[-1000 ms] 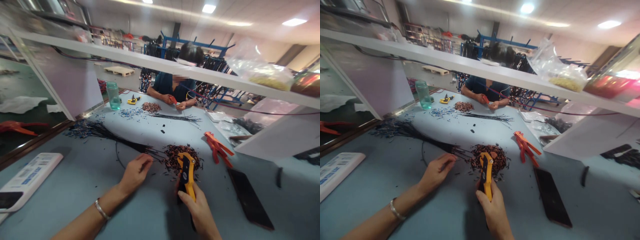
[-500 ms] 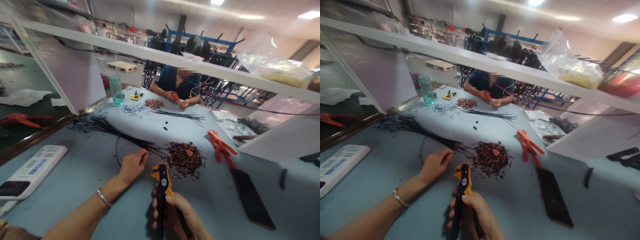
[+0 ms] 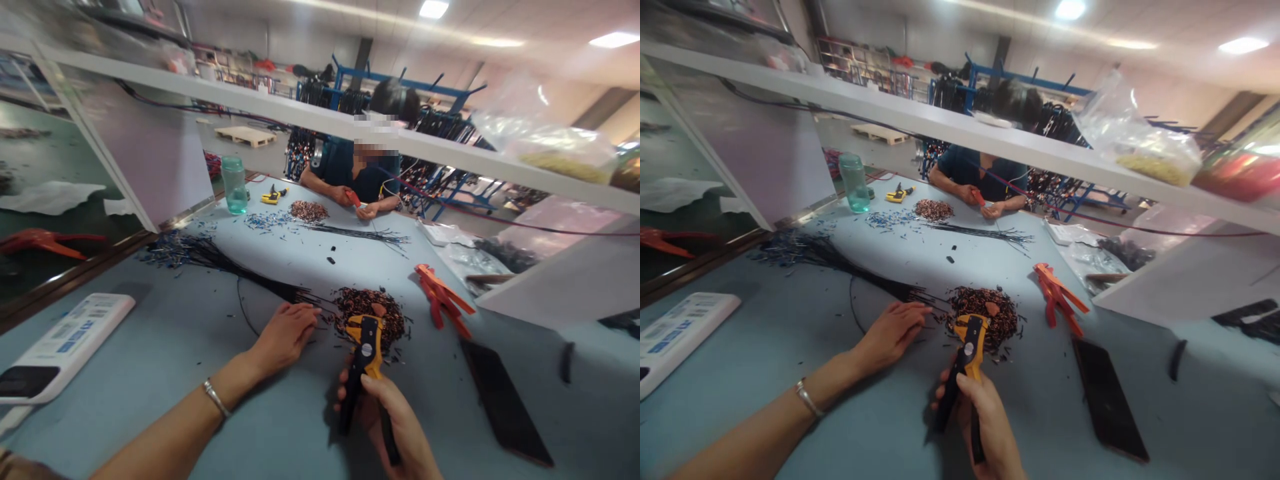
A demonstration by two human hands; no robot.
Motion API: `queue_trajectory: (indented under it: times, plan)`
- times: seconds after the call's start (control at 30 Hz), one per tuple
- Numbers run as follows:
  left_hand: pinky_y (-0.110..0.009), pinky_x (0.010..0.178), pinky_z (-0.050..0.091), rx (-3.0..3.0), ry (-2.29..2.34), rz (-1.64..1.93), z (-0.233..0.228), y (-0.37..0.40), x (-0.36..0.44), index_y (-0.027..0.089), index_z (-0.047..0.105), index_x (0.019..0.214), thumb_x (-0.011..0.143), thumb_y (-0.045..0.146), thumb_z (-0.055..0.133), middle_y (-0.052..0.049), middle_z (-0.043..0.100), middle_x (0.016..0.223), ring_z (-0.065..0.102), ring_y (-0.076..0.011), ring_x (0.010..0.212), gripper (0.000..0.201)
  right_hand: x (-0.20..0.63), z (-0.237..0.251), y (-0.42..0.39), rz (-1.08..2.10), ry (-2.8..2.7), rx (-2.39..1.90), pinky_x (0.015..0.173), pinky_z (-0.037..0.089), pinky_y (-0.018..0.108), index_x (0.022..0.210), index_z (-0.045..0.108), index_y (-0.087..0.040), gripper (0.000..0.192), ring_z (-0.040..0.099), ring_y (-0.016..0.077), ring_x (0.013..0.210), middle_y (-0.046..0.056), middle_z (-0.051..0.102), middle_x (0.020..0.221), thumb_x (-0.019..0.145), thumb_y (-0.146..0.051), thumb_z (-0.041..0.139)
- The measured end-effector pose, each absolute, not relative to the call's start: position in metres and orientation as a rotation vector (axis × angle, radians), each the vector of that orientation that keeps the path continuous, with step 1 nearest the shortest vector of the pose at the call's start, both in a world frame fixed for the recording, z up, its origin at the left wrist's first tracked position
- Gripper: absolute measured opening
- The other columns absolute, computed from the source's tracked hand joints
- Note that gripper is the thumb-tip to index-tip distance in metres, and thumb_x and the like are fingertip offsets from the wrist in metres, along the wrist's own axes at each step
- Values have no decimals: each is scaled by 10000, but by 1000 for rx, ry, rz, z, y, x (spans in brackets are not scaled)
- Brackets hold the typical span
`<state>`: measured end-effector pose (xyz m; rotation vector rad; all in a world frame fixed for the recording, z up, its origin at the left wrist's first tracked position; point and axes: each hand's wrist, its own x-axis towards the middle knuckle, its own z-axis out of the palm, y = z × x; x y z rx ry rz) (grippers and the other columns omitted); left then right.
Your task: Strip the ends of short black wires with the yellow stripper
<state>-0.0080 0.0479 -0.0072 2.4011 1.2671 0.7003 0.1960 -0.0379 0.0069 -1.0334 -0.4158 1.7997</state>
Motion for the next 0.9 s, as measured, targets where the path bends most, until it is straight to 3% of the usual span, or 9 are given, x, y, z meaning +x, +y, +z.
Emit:
queue_trajectory:
  times: [0.33,0.47,0.63,0.77,0.9]
  plan:
    - [-476,1056,311,2469,1115,526,-5,40,4,188,621,944,909,140,430,-98,621,1303,532,-252,1223,200,197,0,-39,1806,-516,-1014,704,525,348,977,654,-173,304,655,198,734,46,712,864,738,-329,758]
    - [-429,1049,338,2425,916,535,5,38,5,195,595,893,917,138,411,-92,634,1288,585,-214,1166,194,198,1,-39,1808,-542,-991,702,524,351,983,650,-179,270,649,196,735,40,707,870,766,-314,738]
    - [-373,956,431,2402,1194,721,2,46,-7,195,577,876,936,174,400,-91,670,1215,611,-208,1085,188,197,-2,-40,1816,-524,-972,695,528,348,1001,647,-172,312,650,194,730,47,711,868,745,-318,751]
    - [-442,992,391,2433,1297,708,-9,53,-16,190,582,888,928,161,393,-94,649,1251,564,-237,1164,195,192,-8,-40,1847,-458,-937,645,528,348,994,649,-155,337,644,192,679,56,714,832,713,-306,756]
    - [-431,1034,351,2514,1315,651,-20,55,-18,199,593,934,917,148,397,-83,587,1352,495,-221,1266,204,190,-7,-40,1880,-433,-958,646,529,360,969,650,-145,379,638,196,673,63,716,812,665,-319,793]
